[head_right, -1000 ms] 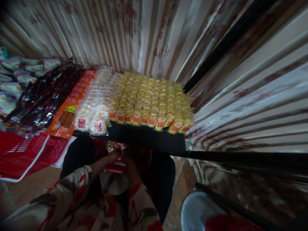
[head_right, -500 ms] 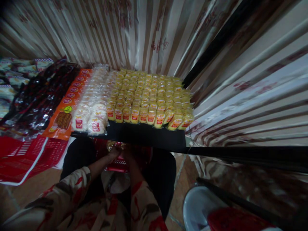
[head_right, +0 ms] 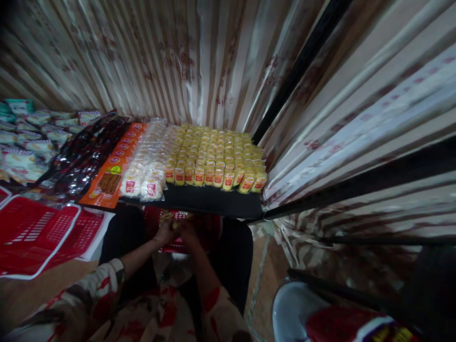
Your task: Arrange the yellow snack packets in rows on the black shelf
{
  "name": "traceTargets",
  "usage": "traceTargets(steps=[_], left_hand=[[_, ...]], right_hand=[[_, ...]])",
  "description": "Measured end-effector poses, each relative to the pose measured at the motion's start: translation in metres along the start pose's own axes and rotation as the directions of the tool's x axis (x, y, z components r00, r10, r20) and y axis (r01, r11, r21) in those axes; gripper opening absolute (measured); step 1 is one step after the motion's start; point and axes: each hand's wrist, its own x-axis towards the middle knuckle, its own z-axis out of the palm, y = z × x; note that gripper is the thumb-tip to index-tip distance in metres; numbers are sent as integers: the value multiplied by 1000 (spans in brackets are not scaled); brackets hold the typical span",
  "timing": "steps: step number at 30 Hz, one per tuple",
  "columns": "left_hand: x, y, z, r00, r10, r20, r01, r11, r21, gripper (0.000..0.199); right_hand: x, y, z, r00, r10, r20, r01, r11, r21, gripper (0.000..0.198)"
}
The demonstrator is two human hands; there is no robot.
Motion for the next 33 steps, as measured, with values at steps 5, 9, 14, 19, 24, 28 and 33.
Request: traceTargets(steps=[5,9,14,19,24,28,33], left_hand=[[-13,14,-15,1000,-5,2,5,990,-144,16],[-28,28,-34,997,-23,80,49,940,-337,31],[-46,52,-61,970,-40,240,169,820,-547,43],[-61,85,-77,937,-2,350,209,806,-554,42],[-68,113,-82,916,70,395,141,866,-480,49],[-61,129,-79,911,165,377,-7,922,-387,47],[-47,151,-64,886,358,295,-285,922,-262,30]], right_hand=[[-15,-21,-14,999,-44,-22,42,993,-110,24],[-26,-39,-35,993,-113,-45,102,976,-191,31],[-39,-56,-53,974,-223,-49,200,937,-286,38],[-49,-68,-59,968,-246,46,250,942,-224,42],[-60,-78,-64,972,-235,12,235,965,-119,33],[-70,-85,-72,974,-215,-76,215,976,-13,31],[-77,-92,-87,959,-225,-174,241,968,74,32]])
